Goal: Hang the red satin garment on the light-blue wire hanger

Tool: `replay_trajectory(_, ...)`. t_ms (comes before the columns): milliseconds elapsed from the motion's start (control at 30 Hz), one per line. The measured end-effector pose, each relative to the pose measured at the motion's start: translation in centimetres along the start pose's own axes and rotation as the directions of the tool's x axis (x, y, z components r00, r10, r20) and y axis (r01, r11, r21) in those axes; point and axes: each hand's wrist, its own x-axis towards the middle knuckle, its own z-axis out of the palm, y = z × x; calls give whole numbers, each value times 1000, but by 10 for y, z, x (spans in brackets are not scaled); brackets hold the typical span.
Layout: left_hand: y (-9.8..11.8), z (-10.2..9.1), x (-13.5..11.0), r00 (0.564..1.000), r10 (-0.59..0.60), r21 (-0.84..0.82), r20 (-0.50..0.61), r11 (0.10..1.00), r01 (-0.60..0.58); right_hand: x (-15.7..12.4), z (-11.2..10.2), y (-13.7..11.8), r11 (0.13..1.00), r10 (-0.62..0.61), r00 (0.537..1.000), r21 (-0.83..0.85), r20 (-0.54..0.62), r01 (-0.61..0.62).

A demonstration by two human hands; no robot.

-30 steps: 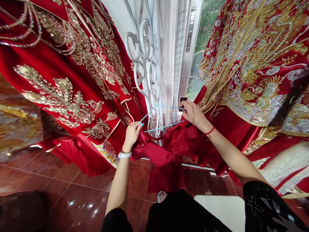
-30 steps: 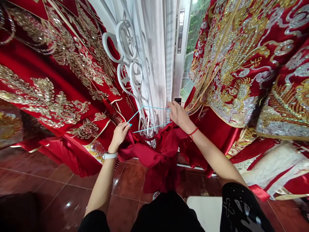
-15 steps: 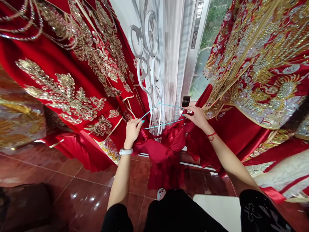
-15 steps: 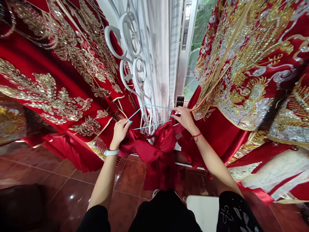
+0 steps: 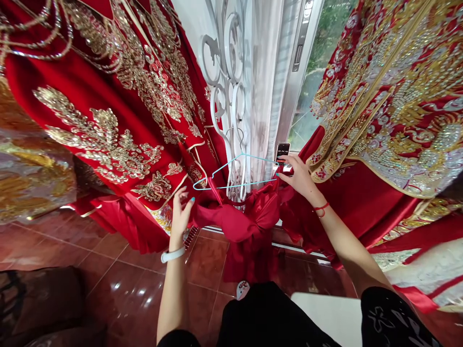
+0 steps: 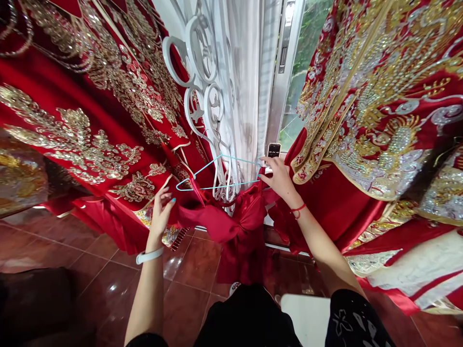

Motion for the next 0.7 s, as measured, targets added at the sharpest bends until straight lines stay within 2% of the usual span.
replay_trajectory(100, -10, -7, -24, 982, -117, -54, 152, 991, 126, -7, 18, -28, 998, -51, 993, -31, -111, 48)
replay_trajectory(167, -10, -6, -32, 957, -152, -95, 246, 979, 180, -13, 39, -50, 987, -162, 986, 18, -37, 162)
replay_trajectory(233, -10, -3, -34, 947, -167, -110, 275, 973, 203, -19, 62, -68, 959, -284, 950, 60, 127, 279)
replay_trajectory(300, -9, 0, -33, 961, -164, -96, 224, 977, 189, -25, 84, -77, 942, -333, 904, 60, 266, 329)
replay_trajectory(400, -11, 2, -32, 986, -131, -50, 101, 989, 137, -33, 108, -80, 943, -311, 881, 2, 357, 332)
replay_trajectory(500, -15, 0, -31, 995, -95, -1, 6, 995, 95, -39, 118, -77, 940, -293, 883, -59, 367, 336)
replay_trajectory(700, -25, -10, -12, 979, -82, 36, -188, 995, 90, -44, 119, -82, 958, -244, 905, -56, 347, 280)
